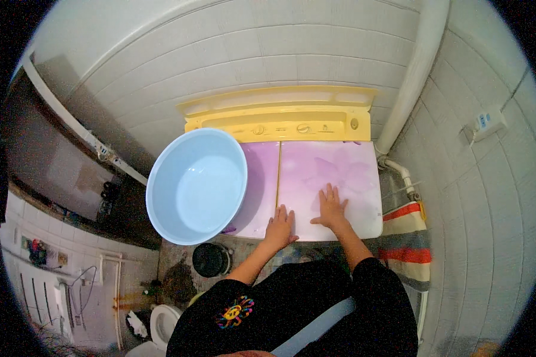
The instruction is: The person washes a cloth in a basin of water, transfers the cloth into a small washing machine, places a divider inside, and starts the cycle by turning a dial.
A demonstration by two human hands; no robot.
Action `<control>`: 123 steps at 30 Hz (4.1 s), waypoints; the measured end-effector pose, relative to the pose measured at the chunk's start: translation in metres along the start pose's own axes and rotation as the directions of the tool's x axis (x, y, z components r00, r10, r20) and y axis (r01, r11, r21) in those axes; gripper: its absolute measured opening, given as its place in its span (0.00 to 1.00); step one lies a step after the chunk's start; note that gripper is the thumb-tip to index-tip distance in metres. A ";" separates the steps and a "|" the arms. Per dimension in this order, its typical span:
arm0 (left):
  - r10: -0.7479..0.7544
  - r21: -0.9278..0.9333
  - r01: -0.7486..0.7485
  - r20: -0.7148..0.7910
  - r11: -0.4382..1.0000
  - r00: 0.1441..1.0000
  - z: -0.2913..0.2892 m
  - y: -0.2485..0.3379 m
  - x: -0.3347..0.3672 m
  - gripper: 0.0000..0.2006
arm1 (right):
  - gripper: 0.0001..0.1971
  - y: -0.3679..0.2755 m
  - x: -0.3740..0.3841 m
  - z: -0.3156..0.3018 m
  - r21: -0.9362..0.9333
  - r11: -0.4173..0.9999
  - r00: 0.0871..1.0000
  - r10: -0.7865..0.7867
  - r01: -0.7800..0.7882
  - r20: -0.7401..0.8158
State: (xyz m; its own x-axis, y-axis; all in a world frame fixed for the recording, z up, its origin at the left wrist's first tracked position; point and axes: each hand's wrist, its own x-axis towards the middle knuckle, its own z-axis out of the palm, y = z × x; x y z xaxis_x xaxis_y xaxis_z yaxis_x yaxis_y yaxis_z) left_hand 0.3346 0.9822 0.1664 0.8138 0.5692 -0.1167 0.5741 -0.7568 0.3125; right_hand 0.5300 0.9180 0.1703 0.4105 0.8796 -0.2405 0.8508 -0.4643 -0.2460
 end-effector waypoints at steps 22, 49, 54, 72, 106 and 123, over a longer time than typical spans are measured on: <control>0.017 0.162 -0.041 0.147 0.986 0.989 0.002 0.002 0.013 0.47 | 0.60 0.013 -0.072 -0.009 0.021 0.945 0.939 0.323 -0.327 0.119; -0.080 0.132 0.064 0.123 0.989 0.989 0.002 0.016 0.009 0.52 | 0.58 0.028 -0.073 -0.006 -0.159 0.980 0.988 0.132 -0.118 0.079; -0.084 0.134 0.070 0.102 0.989 0.991 0.003 0.016 0.010 0.52 | 0.59 0.030 -0.071 -0.005 -0.118 0.990 0.995 0.081 -0.074 0.053; -0.040 0.193 0.009 0.154 0.981 0.987 -0.002 0.015 0.009 0.55 | 0.59 0.022 -0.076 -0.017 -0.102 0.984 0.984 0.157 -0.148 0.082; -0.056 0.125 0.047 0.075 0.991 0.996 0.002 0.014 0.006 0.52 | 0.53 0.082 -0.088 -0.016 -0.213 0.977 1.000 0.013 -0.013 -0.002; -0.011 0.279 -0.029 0.140 0.960 0.990 -0.004 0.016 0.005 0.52 | 0.55 0.077 -0.095 -0.004 -0.110 0.985 0.991 0.135 -0.133 0.015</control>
State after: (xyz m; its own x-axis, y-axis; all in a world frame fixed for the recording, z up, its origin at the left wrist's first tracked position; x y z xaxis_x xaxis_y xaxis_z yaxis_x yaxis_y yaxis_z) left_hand 0.3474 0.9744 0.1748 0.8119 0.5270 -0.2510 0.5527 -0.8324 0.0400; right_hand 0.5578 0.7992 0.1781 0.5167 0.8072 -0.2854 0.8197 -0.5627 -0.1070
